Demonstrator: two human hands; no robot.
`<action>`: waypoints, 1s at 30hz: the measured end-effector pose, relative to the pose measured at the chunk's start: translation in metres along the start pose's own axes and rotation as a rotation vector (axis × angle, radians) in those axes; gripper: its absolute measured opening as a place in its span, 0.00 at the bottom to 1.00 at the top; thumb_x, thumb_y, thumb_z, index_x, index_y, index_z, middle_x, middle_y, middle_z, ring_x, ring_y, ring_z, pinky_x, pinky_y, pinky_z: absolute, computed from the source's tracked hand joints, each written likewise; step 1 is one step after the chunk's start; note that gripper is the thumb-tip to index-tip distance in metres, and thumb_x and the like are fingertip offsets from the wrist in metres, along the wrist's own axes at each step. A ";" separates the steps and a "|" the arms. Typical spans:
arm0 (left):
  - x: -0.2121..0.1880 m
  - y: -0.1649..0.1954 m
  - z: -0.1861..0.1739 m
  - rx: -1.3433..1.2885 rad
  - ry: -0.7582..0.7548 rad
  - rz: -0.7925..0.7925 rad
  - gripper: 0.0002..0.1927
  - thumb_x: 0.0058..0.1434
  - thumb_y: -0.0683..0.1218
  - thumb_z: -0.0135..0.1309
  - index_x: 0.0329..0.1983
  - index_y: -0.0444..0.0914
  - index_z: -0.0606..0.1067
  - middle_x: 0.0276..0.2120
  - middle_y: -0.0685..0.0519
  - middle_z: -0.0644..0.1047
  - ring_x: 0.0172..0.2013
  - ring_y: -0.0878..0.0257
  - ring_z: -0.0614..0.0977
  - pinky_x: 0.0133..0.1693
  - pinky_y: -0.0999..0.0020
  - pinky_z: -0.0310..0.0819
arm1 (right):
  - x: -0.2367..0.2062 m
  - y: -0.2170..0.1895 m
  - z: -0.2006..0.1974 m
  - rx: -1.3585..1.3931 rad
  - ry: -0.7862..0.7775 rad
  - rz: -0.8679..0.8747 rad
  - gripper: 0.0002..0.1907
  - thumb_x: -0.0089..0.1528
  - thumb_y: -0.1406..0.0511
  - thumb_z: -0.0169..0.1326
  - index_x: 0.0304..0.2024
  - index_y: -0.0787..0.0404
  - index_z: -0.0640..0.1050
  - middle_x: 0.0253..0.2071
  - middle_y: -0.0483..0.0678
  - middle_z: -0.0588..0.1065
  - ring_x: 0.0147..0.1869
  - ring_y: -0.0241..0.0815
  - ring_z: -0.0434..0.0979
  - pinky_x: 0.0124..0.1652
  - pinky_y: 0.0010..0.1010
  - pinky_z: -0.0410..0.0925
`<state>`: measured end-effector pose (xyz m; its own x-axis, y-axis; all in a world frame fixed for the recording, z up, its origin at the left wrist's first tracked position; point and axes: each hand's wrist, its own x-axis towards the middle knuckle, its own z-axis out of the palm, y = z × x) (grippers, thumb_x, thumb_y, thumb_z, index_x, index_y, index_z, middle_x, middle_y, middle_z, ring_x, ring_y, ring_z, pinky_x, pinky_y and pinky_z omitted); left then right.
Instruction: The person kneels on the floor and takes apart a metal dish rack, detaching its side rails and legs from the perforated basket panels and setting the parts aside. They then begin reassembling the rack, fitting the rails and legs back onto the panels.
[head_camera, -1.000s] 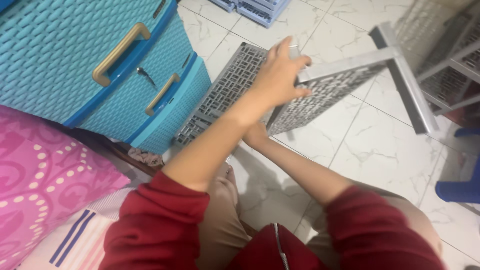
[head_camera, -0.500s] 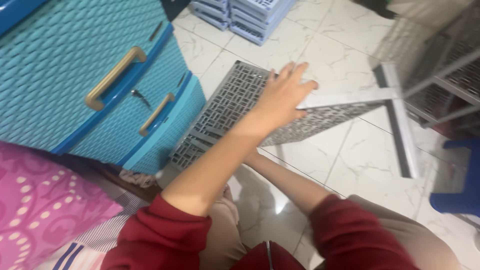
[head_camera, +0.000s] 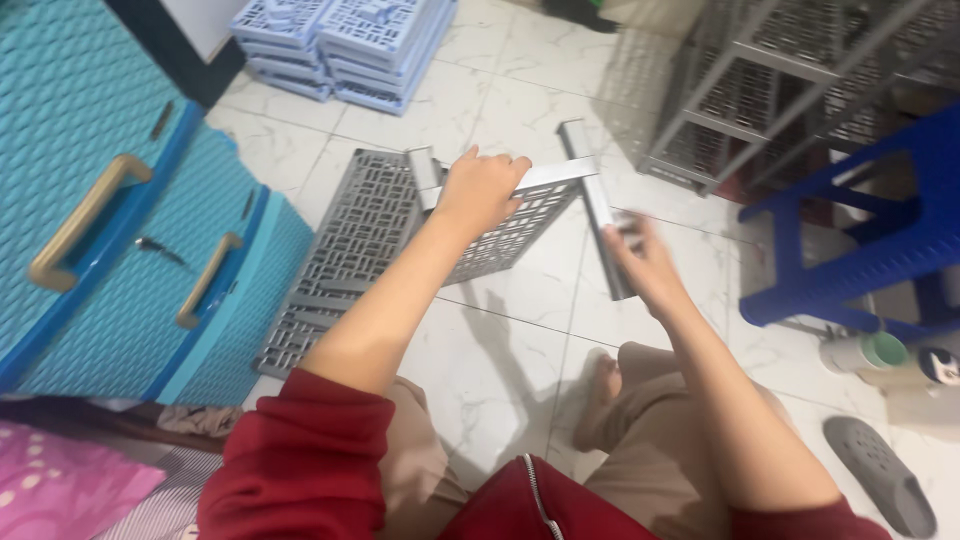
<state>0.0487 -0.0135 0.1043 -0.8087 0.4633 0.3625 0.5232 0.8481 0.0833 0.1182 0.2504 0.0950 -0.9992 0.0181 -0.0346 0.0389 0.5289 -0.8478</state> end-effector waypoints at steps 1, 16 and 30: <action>0.005 0.009 0.008 -0.014 -0.001 0.015 0.20 0.55 0.53 0.66 0.46 0.41 0.75 0.37 0.49 0.80 0.41 0.50 0.83 0.51 0.48 0.72 | 0.008 0.014 -0.005 0.257 -0.262 0.119 0.28 0.65 0.50 0.49 0.61 0.61 0.69 0.47 0.51 0.76 0.40 0.42 0.78 0.35 0.33 0.74; 0.070 0.026 0.028 0.062 0.036 0.080 0.31 0.50 0.60 0.68 0.48 0.38 0.70 0.29 0.50 0.79 0.29 0.52 0.84 0.29 0.60 0.76 | 0.036 0.010 0.021 0.851 -0.391 0.333 0.10 0.68 0.59 0.50 0.41 0.58 0.67 0.21 0.40 0.63 0.19 0.31 0.61 0.18 0.23 0.55; 0.099 0.045 0.032 0.081 -0.088 0.047 0.46 0.49 0.55 0.69 0.71 0.62 0.62 0.22 0.54 0.79 0.25 0.54 0.83 0.27 0.60 0.75 | 0.028 0.000 0.029 0.792 -0.216 0.289 0.13 0.68 0.58 0.49 0.39 0.61 0.68 0.22 0.41 0.64 0.21 0.33 0.64 0.20 0.27 0.59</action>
<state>-0.0159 0.0789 0.1141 -0.8059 0.5211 0.2809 0.5409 0.8410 -0.0084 0.0900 0.2259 0.0788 -0.9303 -0.1437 -0.3374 0.3624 -0.2194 -0.9058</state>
